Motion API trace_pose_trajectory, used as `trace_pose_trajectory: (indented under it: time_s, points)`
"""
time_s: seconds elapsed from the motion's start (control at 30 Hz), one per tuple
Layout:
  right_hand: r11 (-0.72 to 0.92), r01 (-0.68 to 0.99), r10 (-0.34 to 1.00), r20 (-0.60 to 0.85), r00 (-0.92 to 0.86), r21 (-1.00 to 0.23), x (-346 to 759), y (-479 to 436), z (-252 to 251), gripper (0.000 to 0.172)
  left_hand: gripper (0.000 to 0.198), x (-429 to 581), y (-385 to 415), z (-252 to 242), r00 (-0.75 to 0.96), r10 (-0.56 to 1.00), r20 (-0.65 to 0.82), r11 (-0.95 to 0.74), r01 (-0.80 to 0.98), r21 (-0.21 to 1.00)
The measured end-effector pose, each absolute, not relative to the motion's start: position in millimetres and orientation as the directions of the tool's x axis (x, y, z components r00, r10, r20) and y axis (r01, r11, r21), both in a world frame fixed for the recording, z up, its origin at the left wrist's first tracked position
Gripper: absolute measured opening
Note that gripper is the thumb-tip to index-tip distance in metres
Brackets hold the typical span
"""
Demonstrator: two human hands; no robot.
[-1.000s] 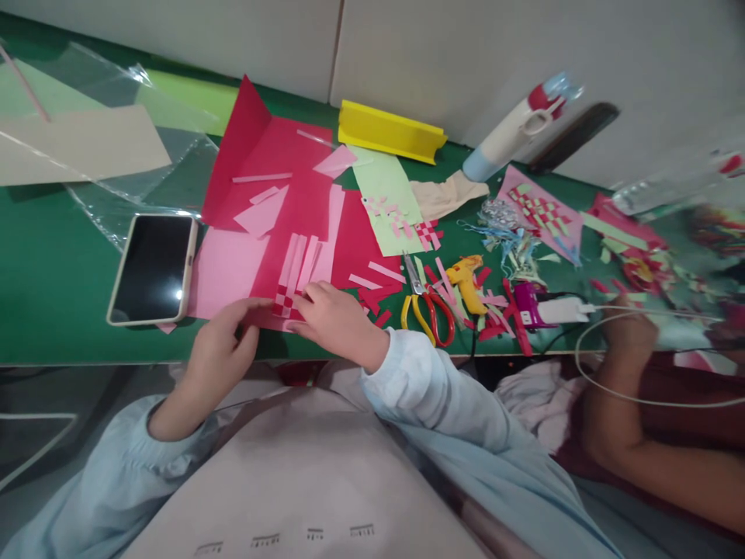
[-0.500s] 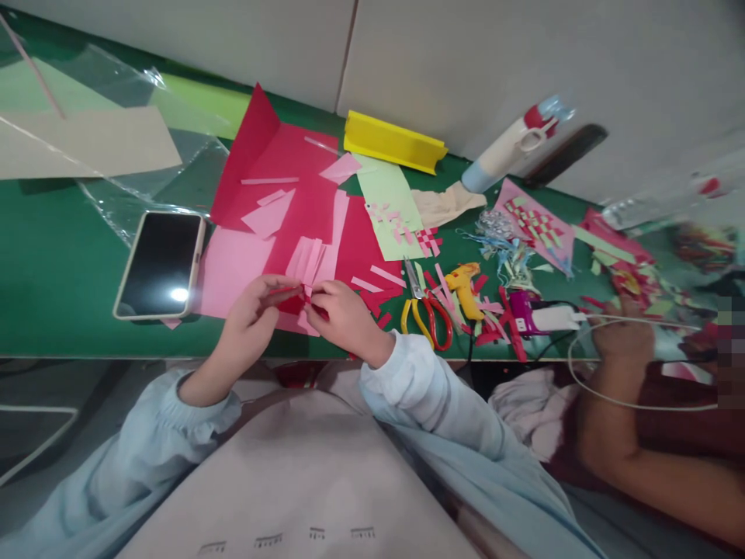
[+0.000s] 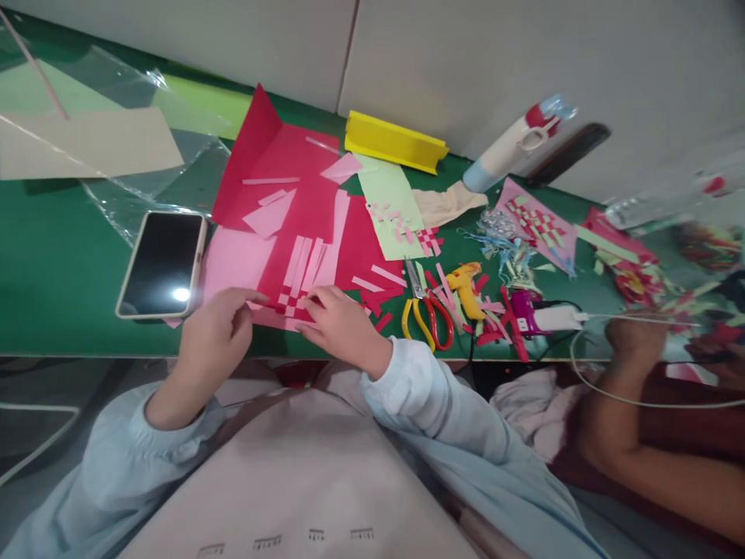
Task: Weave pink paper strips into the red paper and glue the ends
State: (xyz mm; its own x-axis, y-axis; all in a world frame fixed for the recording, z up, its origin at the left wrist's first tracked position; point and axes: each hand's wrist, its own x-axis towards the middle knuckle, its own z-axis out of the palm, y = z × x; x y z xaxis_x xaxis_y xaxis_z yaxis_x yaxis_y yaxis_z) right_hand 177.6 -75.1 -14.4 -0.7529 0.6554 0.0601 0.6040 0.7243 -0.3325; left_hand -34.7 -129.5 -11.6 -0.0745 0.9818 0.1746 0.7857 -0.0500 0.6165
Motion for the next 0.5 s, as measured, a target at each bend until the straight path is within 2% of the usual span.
trace_pose_trajectory:
  time_s: [0.1,0.2,0.33,0.5]
  points:
    - [0.742,0.6,0.642,0.06,-0.764,-0.3,178.1,-76.6,-13.6,0.033,0.036,-33.8,-131.1,-13.0,0.185,0.933,0.308,-0.316,0.831,0.457]
    - [0.758,0.594,0.629,0.06,-0.775,-0.269,177.7,-77.3,-12.6,0.031,0.033,-29.3,-132.3,-19.6,0.41,0.836,0.365,-0.524,0.794,0.308]
    - [0.785,0.577,0.604,0.07,-0.794,-0.223,177.2,-78.2,-11.9,0.033,0.029,-27.2,-135.9,-31.9,0.491,0.801,0.343,-0.564,0.811,0.155]
    - [0.786,0.575,0.603,0.081,-0.793,-0.225,180.2,-77.9,-13.8,0.032,0.03,-26.7,-136.6,-35.5,0.503,0.788,0.356,-0.572,0.811,0.122]
